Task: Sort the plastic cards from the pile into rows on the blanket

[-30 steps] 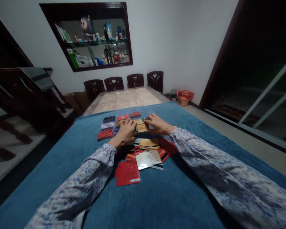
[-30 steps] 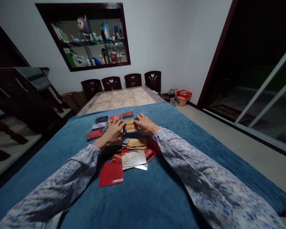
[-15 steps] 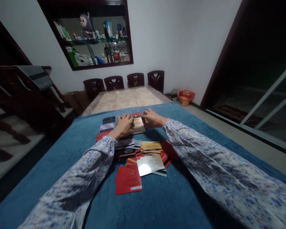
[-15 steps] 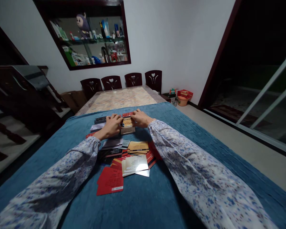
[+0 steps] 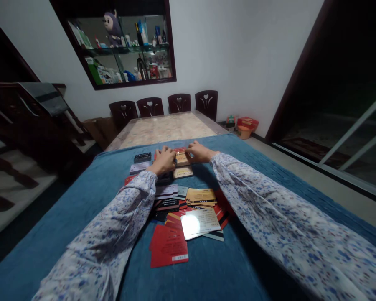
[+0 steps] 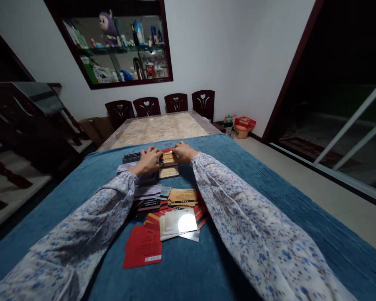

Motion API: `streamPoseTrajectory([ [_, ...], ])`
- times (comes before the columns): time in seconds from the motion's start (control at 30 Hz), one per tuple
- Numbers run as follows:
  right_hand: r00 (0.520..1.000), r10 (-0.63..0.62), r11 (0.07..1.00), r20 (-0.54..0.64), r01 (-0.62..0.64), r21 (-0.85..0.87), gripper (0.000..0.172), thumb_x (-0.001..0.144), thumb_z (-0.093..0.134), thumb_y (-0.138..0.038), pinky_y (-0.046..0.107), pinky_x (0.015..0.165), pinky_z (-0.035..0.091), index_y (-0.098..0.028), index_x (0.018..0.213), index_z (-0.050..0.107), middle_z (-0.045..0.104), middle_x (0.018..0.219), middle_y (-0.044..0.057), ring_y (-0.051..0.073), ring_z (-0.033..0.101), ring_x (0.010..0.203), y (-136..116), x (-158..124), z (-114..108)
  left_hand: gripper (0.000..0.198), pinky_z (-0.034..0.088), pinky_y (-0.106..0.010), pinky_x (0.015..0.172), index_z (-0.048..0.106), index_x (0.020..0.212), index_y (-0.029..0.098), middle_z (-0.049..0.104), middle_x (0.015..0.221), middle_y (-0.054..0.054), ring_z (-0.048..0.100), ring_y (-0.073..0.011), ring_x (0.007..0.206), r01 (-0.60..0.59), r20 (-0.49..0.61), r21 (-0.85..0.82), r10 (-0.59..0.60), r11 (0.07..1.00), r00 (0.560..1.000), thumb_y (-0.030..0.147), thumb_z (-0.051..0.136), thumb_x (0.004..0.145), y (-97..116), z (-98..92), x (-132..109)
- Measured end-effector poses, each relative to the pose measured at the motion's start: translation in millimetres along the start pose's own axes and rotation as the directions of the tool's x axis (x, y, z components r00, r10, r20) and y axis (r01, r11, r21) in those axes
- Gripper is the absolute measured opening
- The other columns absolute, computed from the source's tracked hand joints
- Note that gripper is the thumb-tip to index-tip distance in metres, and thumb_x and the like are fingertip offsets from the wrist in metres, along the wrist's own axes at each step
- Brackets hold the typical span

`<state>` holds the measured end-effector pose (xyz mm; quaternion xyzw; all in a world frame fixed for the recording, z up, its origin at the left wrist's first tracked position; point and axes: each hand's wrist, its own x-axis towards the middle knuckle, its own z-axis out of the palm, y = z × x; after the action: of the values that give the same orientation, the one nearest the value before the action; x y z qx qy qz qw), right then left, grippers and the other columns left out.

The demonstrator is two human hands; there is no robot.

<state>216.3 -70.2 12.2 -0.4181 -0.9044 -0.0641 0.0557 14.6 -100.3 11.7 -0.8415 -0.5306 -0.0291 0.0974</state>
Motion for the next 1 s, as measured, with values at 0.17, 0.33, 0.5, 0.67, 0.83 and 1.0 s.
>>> streamPoseTrajectory([
  [0.17,0.999,0.021,1.0,0.048,-0.02,-0.012,0.028,0.086,0.069,-0.03,0.034,0.087,0.038,-0.015,0.109,0.074,0.068,0.115,0.017,0.028,0.057,0.104,1,8,9,0.04,0.039,-0.058,0.096,0.068,0.116,0.021,0.063,0.126,-0.016,0.043,-0.0382,0.128,0.013,0.04,-0.009,-0.013,1.0,0.999,0.015,0.057,0.078,0,6.0,6],
  [0.33,0.997,0.01,1.0,0.079,-0.01,0.006,0.028,0.086,0.069,-0.03,0.035,0.09,0.037,-0.016,0.109,0.074,0.07,0.117,0.016,0.028,0.06,0.105,3,15,16,0.04,0.039,-0.058,0.095,0.071,0.11,0.021,0.066,0.118,-0.016,0.045,-0.038,0.123,0.018,0.091,0.015,-0.019,1.0,0.996,0.016,0.058,0.072,-3,13.0,15],
  [0.5,0.994,0.015,1.0,0.111,-0.015,0.001,0.023,0.085,0.069,-0.029,0.035,0.094,0.035,-0.016,0.102,0.076,0.072,0.117,0.015,0.027,0.062,0.108,0,20,21,0.036,0.039,-0.058,0.095,0.073,0.103,0.019,0.067,0.117,-0.017,0.046,-0.0372,0.121,0.021,0.138,0.018,-0.023,1.0,0.99,0.017,0.058,0.069,-5,18.4,20],
  [0.67,0.992,0.02,1.0,0.121,-0.021,0.006,0.021,0.084,0.068,-0.028,0.035,0.095,0.035,-0.017,0.101,0.076,0.074,0.117,0.014,0.027,0.064,0.108,-2,22,24,0.034,0.037,-0.061,0.097,0.074,0.097,0.018,0.067,0.118,-0.018,0.045,-0.0396,0.124,0.038,0.188,-0.007,-0.036,0.999,0.982,0.014,0.06,0.066,-5,21.3,23],
  [0.83,0.989,0.002,1.0,0.146,-0.006,0.024,0.02,0.086,0.067,-0.027,0.034,0.095,0.034,-0.017,0.1,0.076,0.077,0.112,0.012,0.025,0.066,0.104,-1,23,26,0.034,0.038,-0.066,0.097,0.074,0.098,0.018,0.067,0.117,-0.019,0.044,-0.0414,0.125,0.059,0.213,-0.015,-0.054,0.998,0.976,0.012,0.06,0.067,-9,28.5,27],
  [1.0,0.985,0.024,1.0,0.168,-0.025,0.005,0.022,0.088,0.064,-0.029,0.034,0.094,0.035,-0.018,0.104,0.076,0.077,0.112,0.012,0.025,0.067,0.102,2,23,30,0.036,0.038,-0.068,0.099,0.073,0.102,0.019,0.065,0.121,-0.018,0.042,-0.0419,0.128,0.063,0.236,-0.032,-0.054,0.997,0.97,0.012,0.059,0.07,-15,35.1,31],
])
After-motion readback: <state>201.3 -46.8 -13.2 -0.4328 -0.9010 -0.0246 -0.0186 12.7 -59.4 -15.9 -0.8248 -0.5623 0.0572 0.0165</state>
